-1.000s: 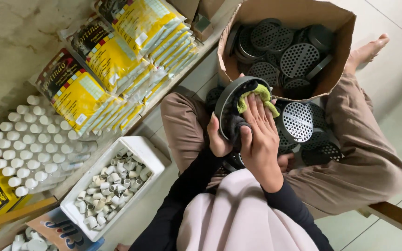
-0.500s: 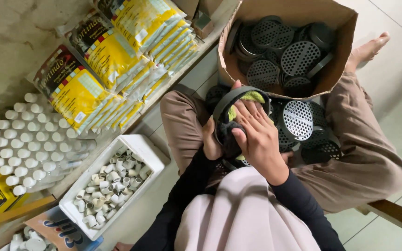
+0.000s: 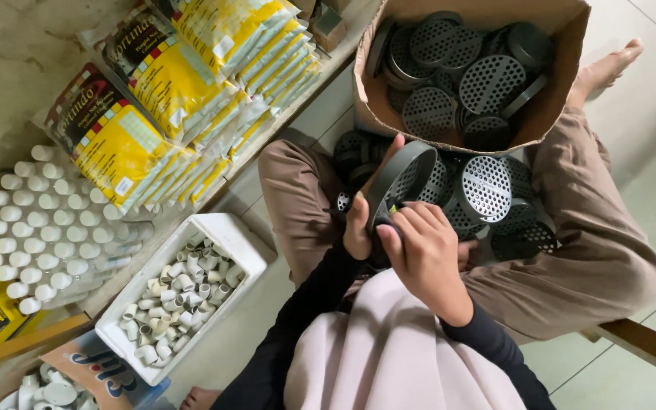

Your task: Wiping and cleaning black plastic hardware components with a cloth before sorting them

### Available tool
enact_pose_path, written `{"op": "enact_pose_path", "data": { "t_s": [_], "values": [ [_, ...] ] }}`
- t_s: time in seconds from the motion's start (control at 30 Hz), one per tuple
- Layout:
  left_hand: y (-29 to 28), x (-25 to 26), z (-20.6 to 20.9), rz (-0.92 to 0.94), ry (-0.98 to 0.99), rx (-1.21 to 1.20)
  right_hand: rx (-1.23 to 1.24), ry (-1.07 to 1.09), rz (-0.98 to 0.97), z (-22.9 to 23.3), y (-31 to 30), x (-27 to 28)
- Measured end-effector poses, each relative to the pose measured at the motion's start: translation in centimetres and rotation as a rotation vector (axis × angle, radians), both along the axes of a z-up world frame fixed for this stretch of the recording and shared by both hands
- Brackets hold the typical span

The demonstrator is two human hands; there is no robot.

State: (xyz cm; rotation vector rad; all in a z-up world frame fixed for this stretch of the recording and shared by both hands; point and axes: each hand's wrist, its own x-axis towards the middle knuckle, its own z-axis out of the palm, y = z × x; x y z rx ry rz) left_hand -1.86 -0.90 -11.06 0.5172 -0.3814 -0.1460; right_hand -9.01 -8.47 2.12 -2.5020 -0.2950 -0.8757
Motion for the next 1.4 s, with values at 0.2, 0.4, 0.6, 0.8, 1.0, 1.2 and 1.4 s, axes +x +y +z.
{"op": "enact_pose_path", "data": {
  "t_s": [0.2, 0.4, 0.6, 0.8, 1.0, 1.2, 1.4],
  "values": [
    [0.6, -1.8, 11.4, -0.298, 0.12, -0.053, 0.962, 0.282, 0.249, 0.8, -2.2, -0.4],
    [1.8, -0.6, 10.3, -0.017, -0.253, 0.394, 0.317, -0.007, -0.106, 1.1, -1.7, 1.3],
    [1.3, 0.7, 9.1, 0.106, -0.324, 0.419, 0.031, 0.03, -0.13, -0.4, -0.1, 0.0],
    [1.0, 0.2, 11.2, 0.134, -0.314, 0.389, 0.889, 0.254, 0.356, -2.8, -2.7, -1.7],
    [2.1, 0.1, 11.7, 0.272, -0.683, 0.941, 1.339, 0.225, 0.141, -2.7, -5.1, -4.6],
    [1.6, -0.5, 6.3, 0.471, -0.654, 1.15, 1.086, 0.467, -0.122, -1.6, -4.6, -3.9],
    [1.4, -1.6, 0.6, 0.437, -0.603, 1.268, 1.111, 0.572, -0.384, -11.3, -4.9, -5.4]
  ]
}}
